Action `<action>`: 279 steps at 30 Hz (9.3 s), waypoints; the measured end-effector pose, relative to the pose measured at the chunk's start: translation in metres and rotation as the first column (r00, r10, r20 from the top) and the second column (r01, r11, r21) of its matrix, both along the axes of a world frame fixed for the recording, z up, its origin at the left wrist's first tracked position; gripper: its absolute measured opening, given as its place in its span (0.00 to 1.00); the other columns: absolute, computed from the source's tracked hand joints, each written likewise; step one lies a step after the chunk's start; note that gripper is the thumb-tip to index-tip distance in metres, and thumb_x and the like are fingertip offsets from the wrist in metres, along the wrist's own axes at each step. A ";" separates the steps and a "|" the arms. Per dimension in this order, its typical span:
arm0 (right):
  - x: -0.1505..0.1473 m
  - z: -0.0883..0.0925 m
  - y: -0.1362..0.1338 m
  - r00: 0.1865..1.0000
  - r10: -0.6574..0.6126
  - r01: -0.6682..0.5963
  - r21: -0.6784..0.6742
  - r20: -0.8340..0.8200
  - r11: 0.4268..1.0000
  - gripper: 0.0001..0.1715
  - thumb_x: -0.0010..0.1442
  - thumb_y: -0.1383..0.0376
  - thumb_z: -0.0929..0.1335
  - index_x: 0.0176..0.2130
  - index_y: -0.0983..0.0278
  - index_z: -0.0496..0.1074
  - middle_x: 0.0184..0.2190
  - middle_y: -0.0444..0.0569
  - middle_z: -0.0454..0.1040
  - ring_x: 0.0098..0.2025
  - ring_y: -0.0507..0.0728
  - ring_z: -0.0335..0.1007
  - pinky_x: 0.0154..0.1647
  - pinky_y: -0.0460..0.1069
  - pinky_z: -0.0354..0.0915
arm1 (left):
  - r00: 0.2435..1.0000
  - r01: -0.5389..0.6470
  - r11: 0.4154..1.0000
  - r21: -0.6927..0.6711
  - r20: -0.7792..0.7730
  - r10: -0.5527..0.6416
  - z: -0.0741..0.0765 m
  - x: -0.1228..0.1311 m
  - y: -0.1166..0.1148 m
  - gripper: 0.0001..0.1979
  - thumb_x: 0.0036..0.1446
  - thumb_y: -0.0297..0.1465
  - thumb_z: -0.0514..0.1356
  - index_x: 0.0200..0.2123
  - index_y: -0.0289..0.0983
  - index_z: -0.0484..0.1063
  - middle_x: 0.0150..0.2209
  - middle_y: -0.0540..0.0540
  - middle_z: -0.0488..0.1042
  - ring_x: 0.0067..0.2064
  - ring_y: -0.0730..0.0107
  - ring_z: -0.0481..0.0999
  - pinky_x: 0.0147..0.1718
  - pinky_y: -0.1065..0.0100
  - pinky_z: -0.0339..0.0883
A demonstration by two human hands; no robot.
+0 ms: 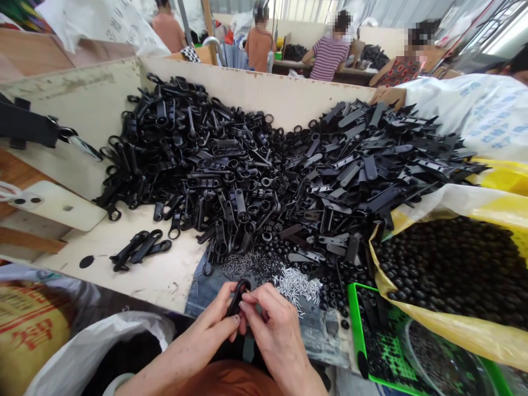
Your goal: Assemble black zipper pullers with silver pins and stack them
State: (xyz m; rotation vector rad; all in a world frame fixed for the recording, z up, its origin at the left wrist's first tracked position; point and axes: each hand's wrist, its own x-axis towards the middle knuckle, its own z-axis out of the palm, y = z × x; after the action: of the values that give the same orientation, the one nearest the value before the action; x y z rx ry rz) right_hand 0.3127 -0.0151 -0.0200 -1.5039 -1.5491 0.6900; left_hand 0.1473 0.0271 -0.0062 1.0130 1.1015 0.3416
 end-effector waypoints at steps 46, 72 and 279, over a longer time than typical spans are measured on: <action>0.005 0.007 -0.021 0.670 0.270 -0.109 -0.269 0.691 0.957 0.27 0.56 0.79 0.69 0.53 0.60 0.72 0.33 0.44 0.79 0.34 0.56 0.78 0.27 0.49 0.60 | 0.971 -0.131 0.990 -0.050 0.196 0.138 -0.044 -0.004 -0.010 0.31 0.57 0.54 0.64 0.50 0.34 0.70 0.24 0.54 0.72 0.16 0.87 0.50 0.15 0.77 0.39; 0.024 0.050 -0.023 0.723 0.394 -0.046 -0.530 0.567 0.847 0.11 0.61 0.75 0.68 0.40 0.60 0.75 0.34 0.44 0.83 0.33 0.57 0.81 0.31 0.47 0.65 | 0.973 -0.230 0.965 0.122 0.017 0.230 -0.056 -0.008 -0.007 0.33 0.45 0.55 0.72 0.45 0.37 0.75 0.18 0.54 0.69 0.19 0.75 0.63 0.17 0.74 0.50; -0.003 -0.019 0.028 0.954 0.072 -0.021 -0.174 0.291 0.984 0.08 0.67 0.70 0.68 0.36 0.62 0.76 0.33 0.47 0.75 0.34 0.56 0.75 0.36 0.48 0.66 | 0.834 0.405 0.653 0.640 -0.551 0.022 -0.031 -0.018 0.018 0.12 0.62 0.22 0.54 0.41 0.38 0.76 0.37 0.40 0.83 0.39 0.51 0.84 0.38 0.59 0.70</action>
State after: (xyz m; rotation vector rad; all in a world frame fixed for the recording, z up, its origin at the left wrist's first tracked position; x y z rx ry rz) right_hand 0.3095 0.0132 -0.0393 -1.7670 -1.7918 0.6587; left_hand 0.1289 0.0450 -0.0372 2.0525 1.3417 0.3497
